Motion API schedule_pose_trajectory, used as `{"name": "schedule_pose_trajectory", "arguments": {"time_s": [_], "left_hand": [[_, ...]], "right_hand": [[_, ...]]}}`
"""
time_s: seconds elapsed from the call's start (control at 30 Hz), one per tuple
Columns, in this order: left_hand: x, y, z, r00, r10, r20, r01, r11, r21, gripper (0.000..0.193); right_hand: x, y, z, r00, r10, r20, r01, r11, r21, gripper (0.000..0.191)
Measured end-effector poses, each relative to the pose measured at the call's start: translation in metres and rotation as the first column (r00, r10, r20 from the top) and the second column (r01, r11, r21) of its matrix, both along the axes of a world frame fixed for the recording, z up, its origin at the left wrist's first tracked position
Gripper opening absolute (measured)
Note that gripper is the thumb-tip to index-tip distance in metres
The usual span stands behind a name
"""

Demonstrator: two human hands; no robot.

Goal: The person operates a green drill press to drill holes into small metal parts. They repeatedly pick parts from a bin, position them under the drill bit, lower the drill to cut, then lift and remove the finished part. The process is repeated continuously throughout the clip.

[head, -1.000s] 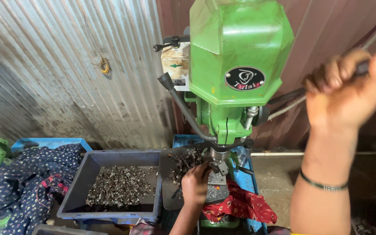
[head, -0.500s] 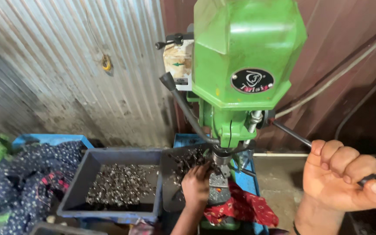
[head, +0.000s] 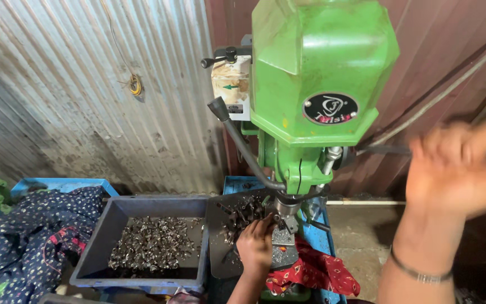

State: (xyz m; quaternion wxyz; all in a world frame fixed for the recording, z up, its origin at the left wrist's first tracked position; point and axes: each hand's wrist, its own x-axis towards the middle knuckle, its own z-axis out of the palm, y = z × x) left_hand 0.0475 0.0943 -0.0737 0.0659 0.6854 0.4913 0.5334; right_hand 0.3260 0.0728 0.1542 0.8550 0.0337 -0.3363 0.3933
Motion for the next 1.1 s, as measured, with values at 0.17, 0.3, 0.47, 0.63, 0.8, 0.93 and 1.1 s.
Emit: {"name": "schedule_pose_trajectory", "arguments": {"time_s": [0.17, 0.3, 0.47, 0.63, 0.8, 0.93, 1.1], "left_hand": [[-0.011, -0.007, 0.01, 0.999, -0.024, 0.022, 0.028, 0.98, -0.196, 0.02], [-0.07, -0.01, 0.026, 0.982, 0.169, 0.08, -0.173, 0.984, 0.047, 0.032], [-0.097, -0.007, 0.012, 0.847, 0.498, -0.186, -0.477, 0.866, 0.15, 0.046], [-0.078, -0.001, -0.025, 0.908, 0.32, -0.271, -0.352, 0.933, -0.077, 0.028], [-0.085, -0.002, -0.032, 0.896, 0.265, -0.355, -0.379, 0.874, -0.305, 0.032], [-0.084, -0.009, -0.023, 0.878, 0.231, -0.42, -0.376, 0.876, -0.303, 0.043], [-0.082, -0.007, -0.022, 0.867, 0.193, -0.459, -0.339, 0.904, -0.259, 0.041]], "right_hand": [[0.023, 0.057, 0.054, 0.879, -0.161, 0.449, 0.208, 0.976, -0.058, 0.058], [0.034, 0.057, 0.047, 0.874, -0.127, 0.469, 0.175, 0.983, -0.061, 0.054], [0.038, 0.059, 0.038, 0.91, -0.091, 0.405, 0.13, 0.989, -0.068, 0.05], [0.045, 0.06, 0.032, 0.917, -0.043, 0.397, 0.079, 0.994, -0.075, 0.049], [0.051, 0.059, 0.027, 0.9, -0.052, 0.432, 0.087, 0.994, -0.063, 0.046], [0.052, 0.063, 0.024, 0.902, -0.058, 0.428, 0.09, 0.994, -0.055, 0.044], [0.053, 0.064, 0.022, 0.921, -0.026, 0.388, 0.052, 0.997, -0.058, 0.046]]}}
